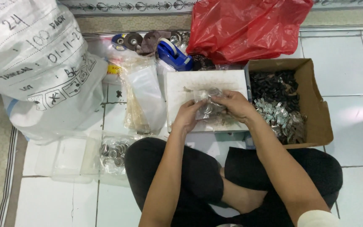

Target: The person sits on the floor and repeatedly scoops small metal parts from a cardboard box into clear plastic bags. They seal each bag and place it aside, continuing the process with multiple batches of parts.

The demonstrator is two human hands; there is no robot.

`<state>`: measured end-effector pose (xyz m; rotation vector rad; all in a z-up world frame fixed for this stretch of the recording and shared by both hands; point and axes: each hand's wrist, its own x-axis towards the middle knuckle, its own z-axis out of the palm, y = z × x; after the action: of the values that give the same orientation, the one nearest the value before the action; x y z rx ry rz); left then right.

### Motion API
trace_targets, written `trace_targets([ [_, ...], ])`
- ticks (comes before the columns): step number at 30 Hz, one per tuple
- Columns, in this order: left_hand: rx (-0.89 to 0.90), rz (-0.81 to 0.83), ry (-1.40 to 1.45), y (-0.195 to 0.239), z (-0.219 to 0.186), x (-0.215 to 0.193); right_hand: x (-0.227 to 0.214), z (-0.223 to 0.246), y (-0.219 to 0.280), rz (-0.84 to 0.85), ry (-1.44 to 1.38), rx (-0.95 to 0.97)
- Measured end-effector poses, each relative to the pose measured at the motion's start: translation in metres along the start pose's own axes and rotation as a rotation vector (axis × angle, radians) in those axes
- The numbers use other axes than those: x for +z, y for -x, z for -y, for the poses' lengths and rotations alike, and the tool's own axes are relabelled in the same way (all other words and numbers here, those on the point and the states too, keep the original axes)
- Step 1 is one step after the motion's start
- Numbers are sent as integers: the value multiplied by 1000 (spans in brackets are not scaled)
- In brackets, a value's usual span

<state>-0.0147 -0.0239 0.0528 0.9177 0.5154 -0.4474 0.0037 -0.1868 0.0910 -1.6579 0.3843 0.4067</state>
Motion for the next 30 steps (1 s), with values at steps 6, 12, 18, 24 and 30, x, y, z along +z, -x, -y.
trace_targets([
  [6,29,-33,-35,-45,34,-16,-18,-42,-36,-90,43,-95],
  [12,58,-127,-103,-32,25,-8,-16,-44,-33,-56,-242,-15],
  [18,191,-145,-275,-12,11,9,-7,-23,-6,25,-153,-26],
  [24,345,-242,-444,-41,30,-12,-8,-51,-34,-43,113,-212],
  [30,814,-482,-748,-12,13,-3,-15,-68,-21,-256,629,-481],
])
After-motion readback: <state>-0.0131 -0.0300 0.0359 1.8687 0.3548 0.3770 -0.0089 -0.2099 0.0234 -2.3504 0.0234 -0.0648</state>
